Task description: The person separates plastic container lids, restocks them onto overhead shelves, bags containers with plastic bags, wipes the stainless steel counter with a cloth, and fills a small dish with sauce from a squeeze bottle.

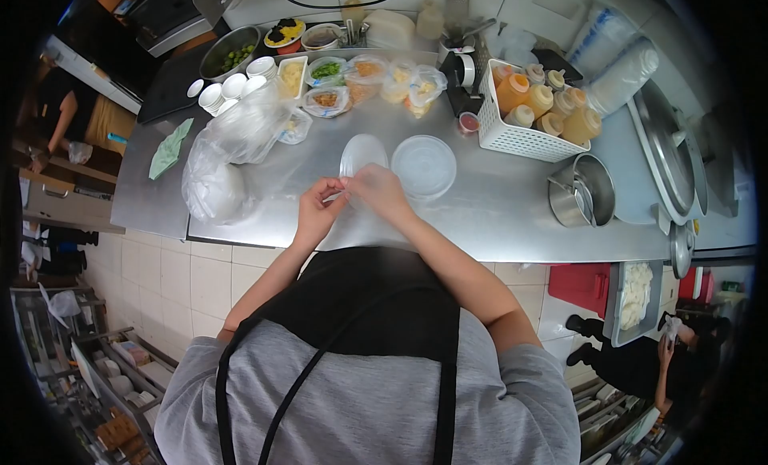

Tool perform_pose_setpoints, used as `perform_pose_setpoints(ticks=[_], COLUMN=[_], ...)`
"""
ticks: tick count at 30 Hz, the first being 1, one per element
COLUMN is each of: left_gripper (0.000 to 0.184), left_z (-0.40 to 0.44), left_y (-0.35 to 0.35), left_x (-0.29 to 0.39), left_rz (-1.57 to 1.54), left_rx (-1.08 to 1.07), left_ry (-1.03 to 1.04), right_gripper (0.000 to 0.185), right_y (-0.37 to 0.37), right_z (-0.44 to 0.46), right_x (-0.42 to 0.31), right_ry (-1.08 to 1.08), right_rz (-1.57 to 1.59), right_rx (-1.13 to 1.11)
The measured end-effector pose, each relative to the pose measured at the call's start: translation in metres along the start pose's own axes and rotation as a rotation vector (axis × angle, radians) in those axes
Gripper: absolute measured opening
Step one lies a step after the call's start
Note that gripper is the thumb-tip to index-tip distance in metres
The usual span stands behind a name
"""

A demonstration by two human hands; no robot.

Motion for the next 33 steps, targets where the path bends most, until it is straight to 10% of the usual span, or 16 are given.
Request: perform_pose_setpoints(ticks=[6,9,11,27,33], left_gripper=[0.015,0.014,0.013,0.006,0.005], left_z=[-0.001,0.002,0.002,0.02,0.017], left_y=[-0.002,-0.001,0.0,-0.054,-0.055], left_x=[-0.011,-0.018,-0.023,-0.042,-0.042], left_rz=[0.0,-0.057,-0.082,-0.2,-0.24], left_rx=[0.004,0.028,0.043,0.175,0.206], left_ry=[-0.007,0.0,-0.006,-0.155,-0.164], right_gripper=[0.015,0.013,0.017,0.008,0.014], right_y=[0.001,0.006,0.004,-0.13,-0.085], right_z=[-0.004,-0.005,-0.015,-0.023,-0.051], right_x=[0.014,0.014,-0.012,-0.078,-0.093], right_ry=[0.292,0.209,-0.177,-0.251,-0.768], right_rz=[0.296,0.293,-0.257,-0.143,-1.121], right_rx=[-0.109,-0.079,0.157,0.341,0.382])
Point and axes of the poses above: each hand's wrist, its own z-axis towards the middle knuckle, its own y-axis out of the palm, x = y × z, the point moved 6 cm from there along z, towards the middle knuckle, and after that the axes turned 4 degrees about z, right-handed, at the moved point
